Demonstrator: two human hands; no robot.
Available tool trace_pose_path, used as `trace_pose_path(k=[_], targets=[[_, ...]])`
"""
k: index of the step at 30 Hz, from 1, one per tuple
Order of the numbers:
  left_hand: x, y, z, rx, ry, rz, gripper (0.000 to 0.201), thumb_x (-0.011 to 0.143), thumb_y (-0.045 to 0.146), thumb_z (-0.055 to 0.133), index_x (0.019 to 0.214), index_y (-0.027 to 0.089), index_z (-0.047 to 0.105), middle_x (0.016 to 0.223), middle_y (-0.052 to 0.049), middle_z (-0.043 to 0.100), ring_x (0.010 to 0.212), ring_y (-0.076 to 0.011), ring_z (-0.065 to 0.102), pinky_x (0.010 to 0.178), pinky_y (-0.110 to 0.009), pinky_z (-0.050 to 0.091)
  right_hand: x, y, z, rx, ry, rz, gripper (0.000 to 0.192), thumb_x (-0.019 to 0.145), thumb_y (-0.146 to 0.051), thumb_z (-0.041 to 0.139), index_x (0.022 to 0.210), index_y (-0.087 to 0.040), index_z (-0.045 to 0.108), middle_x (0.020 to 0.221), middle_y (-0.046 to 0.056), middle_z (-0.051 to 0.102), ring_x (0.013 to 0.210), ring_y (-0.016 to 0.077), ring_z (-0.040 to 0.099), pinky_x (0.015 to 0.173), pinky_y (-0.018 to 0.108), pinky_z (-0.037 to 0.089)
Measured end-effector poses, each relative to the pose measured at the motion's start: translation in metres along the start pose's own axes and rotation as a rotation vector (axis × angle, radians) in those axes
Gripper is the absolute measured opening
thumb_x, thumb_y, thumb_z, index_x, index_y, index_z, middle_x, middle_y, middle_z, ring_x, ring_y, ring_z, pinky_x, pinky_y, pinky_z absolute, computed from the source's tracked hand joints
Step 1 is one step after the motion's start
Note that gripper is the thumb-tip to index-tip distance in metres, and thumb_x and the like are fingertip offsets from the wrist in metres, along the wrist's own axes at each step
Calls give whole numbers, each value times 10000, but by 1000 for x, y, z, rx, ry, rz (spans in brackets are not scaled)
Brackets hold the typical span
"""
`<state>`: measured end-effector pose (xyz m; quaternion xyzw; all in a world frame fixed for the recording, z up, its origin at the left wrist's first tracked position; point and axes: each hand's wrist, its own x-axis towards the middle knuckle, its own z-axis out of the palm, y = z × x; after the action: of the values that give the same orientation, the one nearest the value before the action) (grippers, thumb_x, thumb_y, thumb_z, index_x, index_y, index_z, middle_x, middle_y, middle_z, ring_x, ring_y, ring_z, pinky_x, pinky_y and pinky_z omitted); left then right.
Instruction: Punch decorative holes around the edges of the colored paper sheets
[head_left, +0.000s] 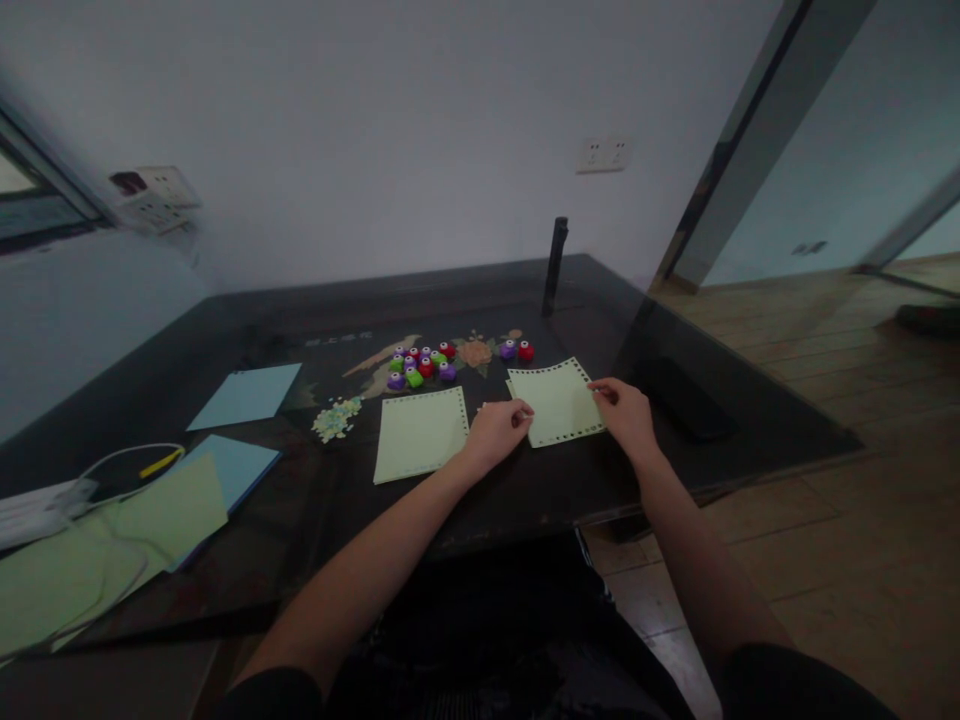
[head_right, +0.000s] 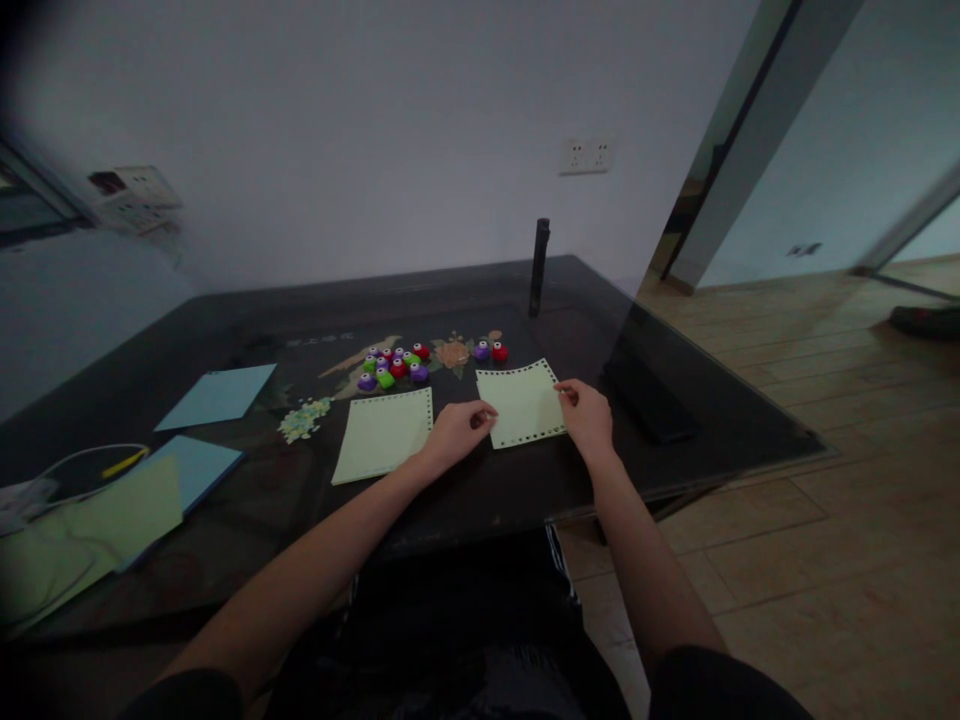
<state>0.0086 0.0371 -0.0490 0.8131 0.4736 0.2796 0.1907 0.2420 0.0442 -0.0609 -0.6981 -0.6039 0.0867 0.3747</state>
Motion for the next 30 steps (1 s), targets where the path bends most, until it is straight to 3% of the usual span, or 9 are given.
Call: trace_pose_path(k=[7,30], targets=[[1,-3,0,10,-19,11,190,784,208,548,926,189,673,722,-12,668,662,-145,597,651,-237,440,-1,0,1,-70,-36,6,245,745,-201,516,908,-217,698,828,59,696,758,200,623,679,299,444],[1,-6,2,23,-57,53,173,771,170,561,917,186,653,752,-21,599,720,-161,553,749,-291,421,1,1,4,-144,-56,-25,226,736,-177,512,868,-209,693,815,54,648,741,189,582,703,303,437]])
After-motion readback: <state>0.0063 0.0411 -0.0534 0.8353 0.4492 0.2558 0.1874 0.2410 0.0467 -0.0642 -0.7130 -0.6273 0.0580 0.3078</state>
